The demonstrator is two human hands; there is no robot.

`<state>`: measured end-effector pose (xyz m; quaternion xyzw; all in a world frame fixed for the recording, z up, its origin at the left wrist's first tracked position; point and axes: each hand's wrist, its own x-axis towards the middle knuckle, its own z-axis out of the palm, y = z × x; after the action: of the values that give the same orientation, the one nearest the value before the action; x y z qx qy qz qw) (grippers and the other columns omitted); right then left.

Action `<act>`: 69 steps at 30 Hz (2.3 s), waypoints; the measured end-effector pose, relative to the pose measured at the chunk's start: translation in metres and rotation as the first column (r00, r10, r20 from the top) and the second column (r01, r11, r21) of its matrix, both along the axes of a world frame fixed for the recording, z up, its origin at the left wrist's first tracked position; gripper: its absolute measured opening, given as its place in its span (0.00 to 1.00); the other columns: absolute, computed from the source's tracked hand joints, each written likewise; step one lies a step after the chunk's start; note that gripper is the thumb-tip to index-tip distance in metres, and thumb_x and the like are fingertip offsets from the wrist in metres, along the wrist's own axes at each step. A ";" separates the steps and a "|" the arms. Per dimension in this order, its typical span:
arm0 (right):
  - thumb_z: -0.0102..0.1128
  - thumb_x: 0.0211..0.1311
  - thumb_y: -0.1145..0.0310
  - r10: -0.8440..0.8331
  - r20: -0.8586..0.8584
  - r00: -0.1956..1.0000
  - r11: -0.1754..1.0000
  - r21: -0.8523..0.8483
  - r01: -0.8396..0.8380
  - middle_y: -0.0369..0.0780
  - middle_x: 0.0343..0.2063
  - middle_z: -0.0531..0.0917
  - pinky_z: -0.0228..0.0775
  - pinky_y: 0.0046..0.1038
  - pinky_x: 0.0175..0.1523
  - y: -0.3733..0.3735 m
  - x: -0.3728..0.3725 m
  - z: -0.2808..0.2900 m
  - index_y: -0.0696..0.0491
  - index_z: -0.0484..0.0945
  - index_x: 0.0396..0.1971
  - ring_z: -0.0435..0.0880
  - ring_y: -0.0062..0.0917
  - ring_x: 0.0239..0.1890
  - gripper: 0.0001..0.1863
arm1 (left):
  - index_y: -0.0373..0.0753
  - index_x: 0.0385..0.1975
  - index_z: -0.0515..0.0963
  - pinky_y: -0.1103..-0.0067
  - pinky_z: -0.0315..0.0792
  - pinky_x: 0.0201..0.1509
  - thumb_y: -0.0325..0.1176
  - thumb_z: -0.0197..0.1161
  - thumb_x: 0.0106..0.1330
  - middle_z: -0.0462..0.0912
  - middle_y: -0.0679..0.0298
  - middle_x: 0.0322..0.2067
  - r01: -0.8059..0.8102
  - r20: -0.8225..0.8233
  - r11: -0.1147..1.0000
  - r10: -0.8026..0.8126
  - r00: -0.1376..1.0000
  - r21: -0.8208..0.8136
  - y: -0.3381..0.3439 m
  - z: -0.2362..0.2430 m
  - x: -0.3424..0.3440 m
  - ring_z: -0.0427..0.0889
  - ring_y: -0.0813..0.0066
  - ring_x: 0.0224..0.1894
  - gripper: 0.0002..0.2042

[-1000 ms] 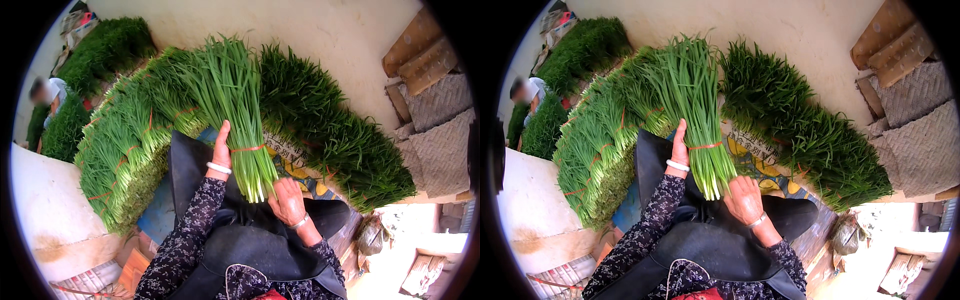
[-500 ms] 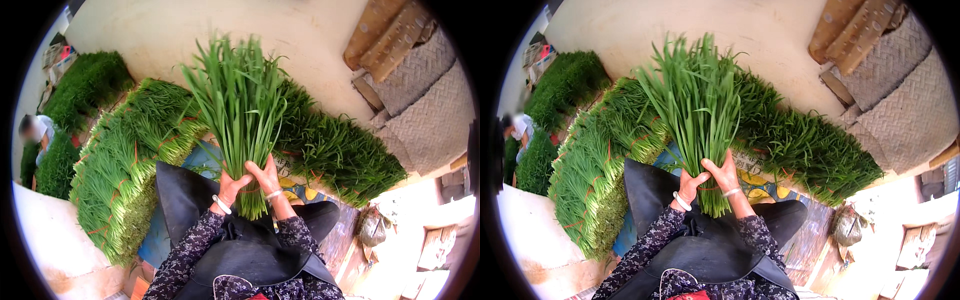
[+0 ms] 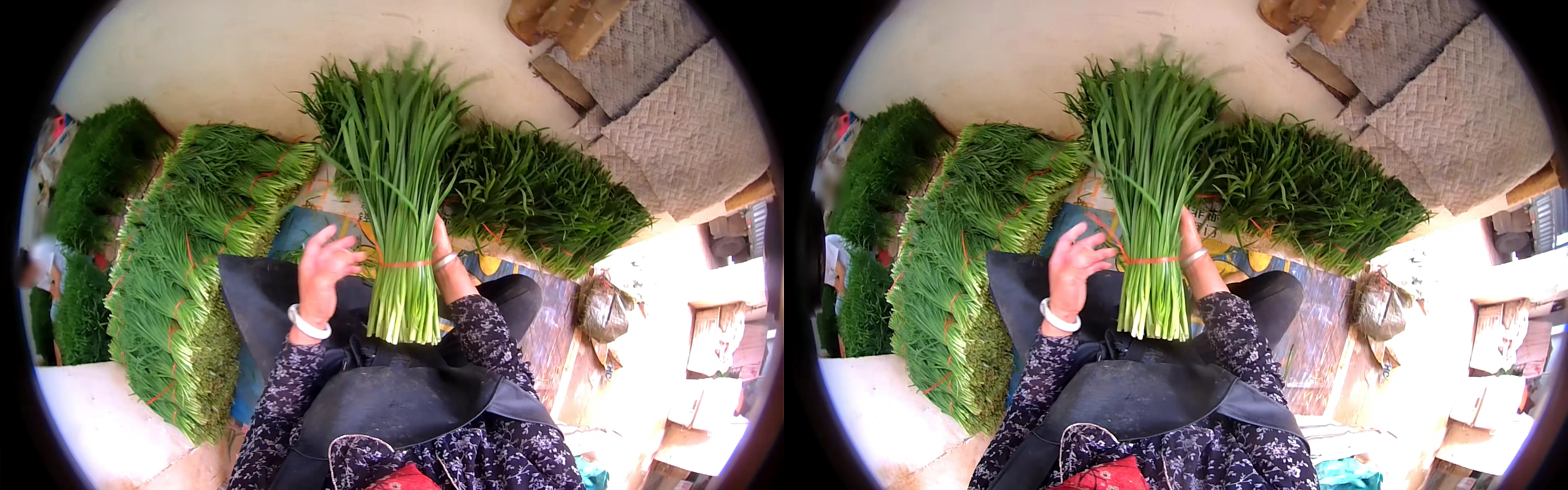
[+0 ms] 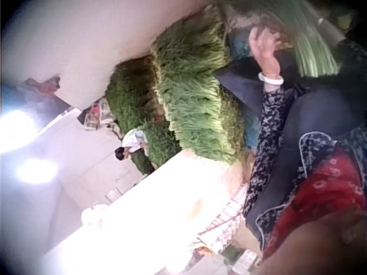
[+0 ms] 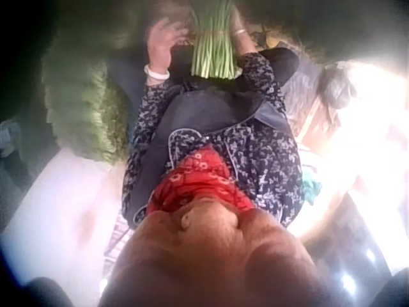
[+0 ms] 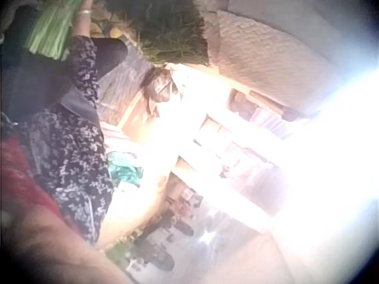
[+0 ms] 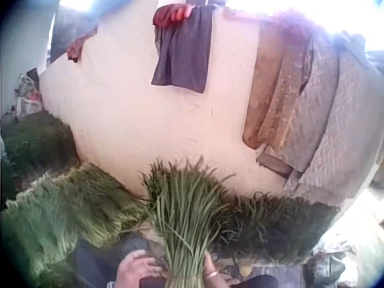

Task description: The person bundles chives by hand, gathering bunches and wrapping them with red ties before stacking the bundles on the floor.

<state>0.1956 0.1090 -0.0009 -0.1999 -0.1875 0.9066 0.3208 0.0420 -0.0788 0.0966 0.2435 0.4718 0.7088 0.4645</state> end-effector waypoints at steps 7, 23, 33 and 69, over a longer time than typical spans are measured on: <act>0.48 0.68 0.47 0.144 -0.133 0.981 0.984 -0.089 -0.157 0.42 0.44 0.84 0.81 0.34 0.47 -0.023 -0.020 -0.004 0.56 0.78 0.49 0.85 0.31 0.42 0.27 | 0.35 0.64 0.65 0.64 0.68 0.60 0.64 0.55 0.64 0.74 0.57 0.58 0.287 0.373 0.956 -0.247 0.894 -0.054 0.007 -0.063 -0.015 0.71 0.62 0.60 0.39; 0.62 0.58 0.67 -0.556 0.617 0.557 0.328 0.778 -0.535 0.50 0.50 0.79 0.77 0.29 0.39 -0.039 -0.010 0.107 0.56 0.67 0.62 0.84 0.28 0.34 0.31 | 0.35 0.63 0.65 0.60 0.76 0.56 0.67 0.47 0.65 0.75 0.52 0.56 0.184 0.507 0.974 -0.225 0.832 0.130 0.013 -0.092 -0.012 0.79 0.52 0.53 0.40; 0.60 0.58 0.80 -0.456 0.222 0.862 -0.091 0.952 -0.293 0.41 0.35 0.80 0.74 0.26 0.35 -0.043 -0.037 0.111 0.56 0.79 0.39 0.82 0.31 0.31 0.09 | 0.34 0.61 0.67 0.54 0.76 0.57 0.49 0.60 0.65 0.77 0.53 0.53 0.232 0.571 0.970 -0.233 0.788 0.075 0.005 -0.061 -0.005 0.79 0.61 0.53 0.30; 0.58 0.56 0.66 -0.192 0.952 0.239 -0.473 0.123 -0.872 0.47 0.21 0.81 0.73 0.44 0.31 -0.138 0.063 0.141 0.57 0.73 0.30 0.83 0.45 0.27 0.09 | 0.37 0.60 0.65 0.71 0.77 0.52 0.37 0.66 0.63 0.76 0.62 0.50 -0.345 0.313 0.923 0.282 0.907 0.168 0.048 -0.047 -0.034 0.79 0.70 0.48 0.27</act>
<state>0.2586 -0.0291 0.1398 -0.0934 -0.9237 0.2647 -0.2607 0.0085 -0.0304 0.0493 0.1100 0.3525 0.8496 0.3766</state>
